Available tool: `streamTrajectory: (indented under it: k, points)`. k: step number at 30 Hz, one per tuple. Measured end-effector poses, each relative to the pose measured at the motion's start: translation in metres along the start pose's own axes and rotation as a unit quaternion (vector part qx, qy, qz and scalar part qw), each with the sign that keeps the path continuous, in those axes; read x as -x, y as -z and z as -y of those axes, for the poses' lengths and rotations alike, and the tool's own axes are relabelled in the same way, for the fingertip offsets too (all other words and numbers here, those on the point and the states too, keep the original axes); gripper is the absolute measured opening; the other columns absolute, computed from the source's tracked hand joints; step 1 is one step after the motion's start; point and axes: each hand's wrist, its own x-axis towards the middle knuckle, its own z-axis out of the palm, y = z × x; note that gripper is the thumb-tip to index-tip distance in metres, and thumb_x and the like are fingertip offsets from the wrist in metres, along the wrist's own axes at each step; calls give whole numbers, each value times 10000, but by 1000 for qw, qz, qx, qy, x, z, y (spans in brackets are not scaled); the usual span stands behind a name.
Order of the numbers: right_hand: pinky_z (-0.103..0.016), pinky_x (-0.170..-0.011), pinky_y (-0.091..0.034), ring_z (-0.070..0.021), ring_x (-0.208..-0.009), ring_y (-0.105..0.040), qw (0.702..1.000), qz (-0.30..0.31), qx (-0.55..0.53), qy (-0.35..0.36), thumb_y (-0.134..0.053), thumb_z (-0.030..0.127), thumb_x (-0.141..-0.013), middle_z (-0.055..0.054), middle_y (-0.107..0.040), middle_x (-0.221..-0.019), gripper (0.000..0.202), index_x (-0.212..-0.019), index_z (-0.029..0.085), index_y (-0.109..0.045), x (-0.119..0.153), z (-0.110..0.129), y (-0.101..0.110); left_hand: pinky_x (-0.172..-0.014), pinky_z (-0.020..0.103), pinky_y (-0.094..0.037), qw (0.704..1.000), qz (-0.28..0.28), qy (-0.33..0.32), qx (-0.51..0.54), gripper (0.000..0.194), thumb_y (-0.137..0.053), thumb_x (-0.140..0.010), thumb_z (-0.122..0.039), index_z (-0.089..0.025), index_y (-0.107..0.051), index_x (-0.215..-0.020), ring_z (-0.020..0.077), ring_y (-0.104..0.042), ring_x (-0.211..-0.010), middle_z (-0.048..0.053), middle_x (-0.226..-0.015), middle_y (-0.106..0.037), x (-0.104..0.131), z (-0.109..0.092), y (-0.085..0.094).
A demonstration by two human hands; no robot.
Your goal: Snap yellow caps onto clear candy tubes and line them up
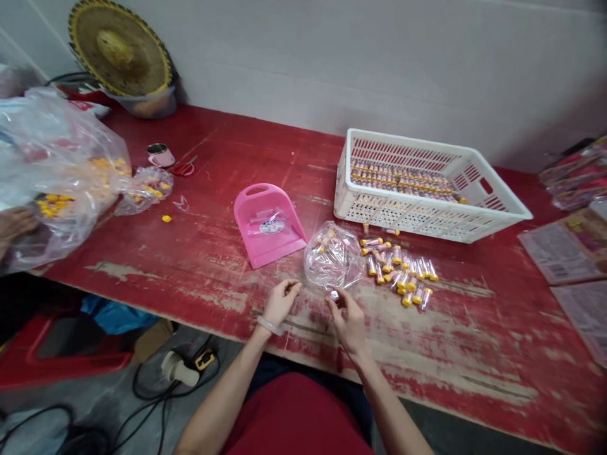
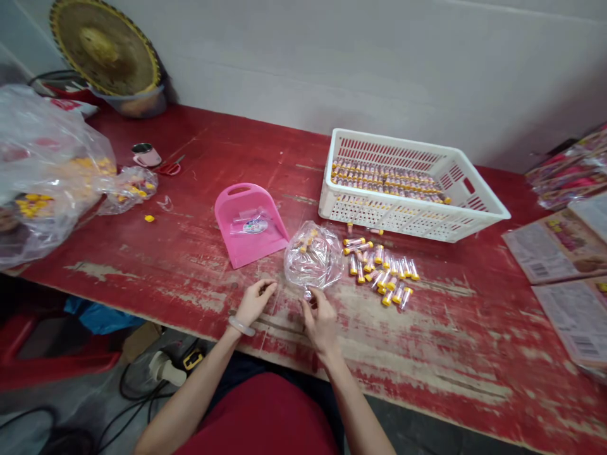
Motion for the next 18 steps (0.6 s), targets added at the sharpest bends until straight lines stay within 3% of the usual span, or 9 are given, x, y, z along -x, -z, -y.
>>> streamTrajectory:
  k: [4,6,9,13,15,18]
  points:
    - [-389,-839,-510,-255,-917,-661,999,-1,30,27,-513,439,-903,-122,-697,-1038,365,-1135,183,-630,9,-21,-14,-748,298,-489,1000,-22,1,6,296,-561,-824,-413,-154,-675,-913,186,-633,-780,57,-858,-711,1,6,2]
    - [-382,-878,-501,-249,-983,-649,999,-19,23,35,-502,418,-918,-117,-680,-1106,366,-1189,193,-602,13,-25,-16,-749,300,-489,1000,-21,0,8,293,-554,-830,-406,-158,-675,-929,184,-631,-776,53,-860,-710,4,9,1]
    - [-404,-912,-491,-246,-1017,-632,998,2,28,53,-472,391,-936,-108,-673,-1115,329,-1164,199,-610,16,-28,-14,-770,307,-489,1000,-24,4,12,289,-551,-829,-401,-158,-675,-926,187,-631,-794,53,-869,-709,7,11,-1]
    - [-508,-1065,-360,-268,-1182,-537,995,-36,74,65,-468,385,-936,-93,-669,-1144,296,-1132,229,-626,15,-32,-14,-786,309,-490,1000,-20,10,20,282,-560,-822,-401,-165,-680,-916,194,-635,-822,50,-852,-707,8,11,-3]
    - [-539,-1097,-300,-272,-1181,-536,995,-39,70,54,-491,417,-919,-90,-675,-1140,296,-1092,229,-639,13,-33,-16,-789,308,-492,999,-21,10,26,283,-561,-820,-402,-163,-681,-914,193,-638,-824,50,-844,-705,7,11,-4]
    - [-495,-1008,-402,-266,-1077,-598,998,-32,-41,-35,-520,492,-885,-113,-687,-1101,354,-1032,191,-637,7,-28,-17,-776,303,-494,999,-17,14,34,288,-567,-818,-406,-160,-679,-917,187,-639,-803,51,-854,-705,6,10,-4]
